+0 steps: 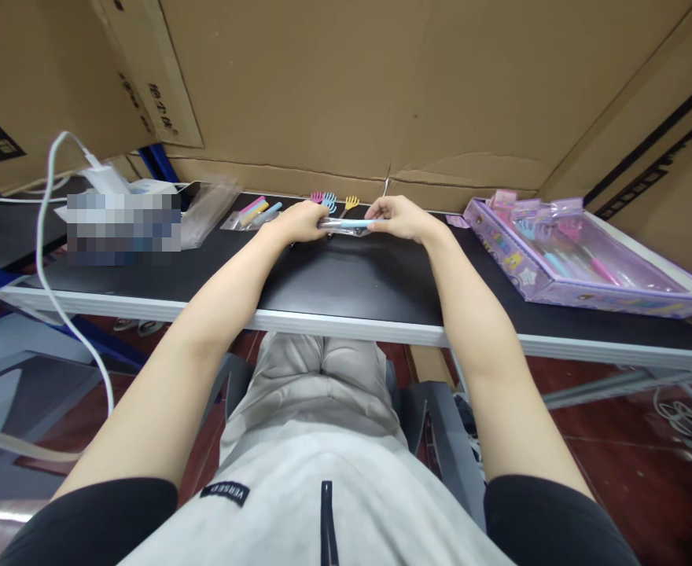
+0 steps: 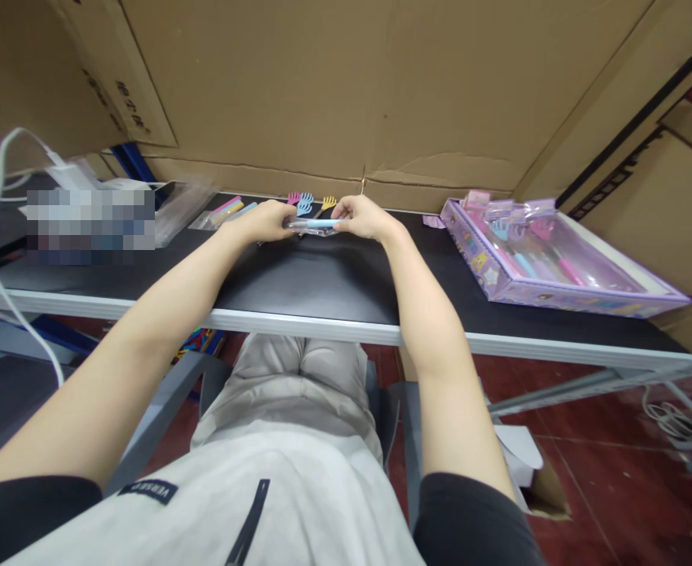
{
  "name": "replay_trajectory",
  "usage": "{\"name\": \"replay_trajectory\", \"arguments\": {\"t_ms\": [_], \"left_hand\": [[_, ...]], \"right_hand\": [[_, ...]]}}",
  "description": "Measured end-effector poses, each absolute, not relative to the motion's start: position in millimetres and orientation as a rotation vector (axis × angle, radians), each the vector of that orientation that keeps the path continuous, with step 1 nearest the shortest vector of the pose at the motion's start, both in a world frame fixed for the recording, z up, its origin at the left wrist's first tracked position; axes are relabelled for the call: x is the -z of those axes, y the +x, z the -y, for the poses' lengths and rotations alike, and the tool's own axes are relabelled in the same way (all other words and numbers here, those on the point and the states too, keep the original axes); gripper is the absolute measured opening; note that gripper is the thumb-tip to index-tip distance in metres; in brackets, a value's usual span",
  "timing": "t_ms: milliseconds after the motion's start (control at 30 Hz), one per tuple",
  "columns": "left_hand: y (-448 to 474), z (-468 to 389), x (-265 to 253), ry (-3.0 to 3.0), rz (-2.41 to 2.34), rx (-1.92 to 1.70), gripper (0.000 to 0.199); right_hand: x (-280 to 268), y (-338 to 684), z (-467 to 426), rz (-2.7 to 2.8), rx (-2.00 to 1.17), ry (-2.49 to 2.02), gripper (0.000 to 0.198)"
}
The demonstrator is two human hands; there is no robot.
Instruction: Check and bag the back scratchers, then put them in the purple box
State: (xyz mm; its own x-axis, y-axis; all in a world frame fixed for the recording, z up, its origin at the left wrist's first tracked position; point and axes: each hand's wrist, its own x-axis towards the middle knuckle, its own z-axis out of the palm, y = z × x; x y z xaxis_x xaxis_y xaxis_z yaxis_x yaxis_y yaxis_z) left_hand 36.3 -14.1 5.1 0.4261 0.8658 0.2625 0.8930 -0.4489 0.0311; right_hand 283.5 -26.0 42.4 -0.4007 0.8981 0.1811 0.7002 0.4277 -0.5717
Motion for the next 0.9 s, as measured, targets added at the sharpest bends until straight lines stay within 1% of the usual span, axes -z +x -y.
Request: {"name": "replay_trajectory", "arguments": {"t_ms": [133, 267, 333, 433, 567, 700, 800, 900], "left_hand": [[37, 14, -5, -2.549, 1.574, 0.377, 0.023], [29, 8, -4, -2.536, 1.576, 0.402, 0.023], [25, 5, -2, -2.535, 1.577, 0.417, 0.022], [26, 3, -1, -2.544, 1.567, 0.435, 0.023], [35, 4, -1, -2.548, 1.547, 0.426, 0.024], [45, 10, -4, -2.53, 1.551, 0.37, 0.028], [49, 12, -4, -2.539, 1.536, 0.343, 0.031], [52, 11, -2, -2.583, 1.526, 0.353, 0.032]], "right_hand": [[-39, 278, 23, 2.205, -0.529, -1.352, 0.022], [-40, 292, 16, 2.229, -0.488, -1.449, 0.007], [-40, 297, 14, 2.231, -0.489, -1.479, 0.005], [-40, 296, 14, 2.213, -0.506, -1.429, 0.008], [-39, 284, 21, 2.174, -0.672, -1.35, 0.011], [-37, 275, 25, 2.138, -0.765, -1.332, 0.026], [-35, 273, 25, 2.144, -0.762, -1.335, 0.037], [-36, 274, 26, 2.192, -0.676, -1.389, 0.039]]}}
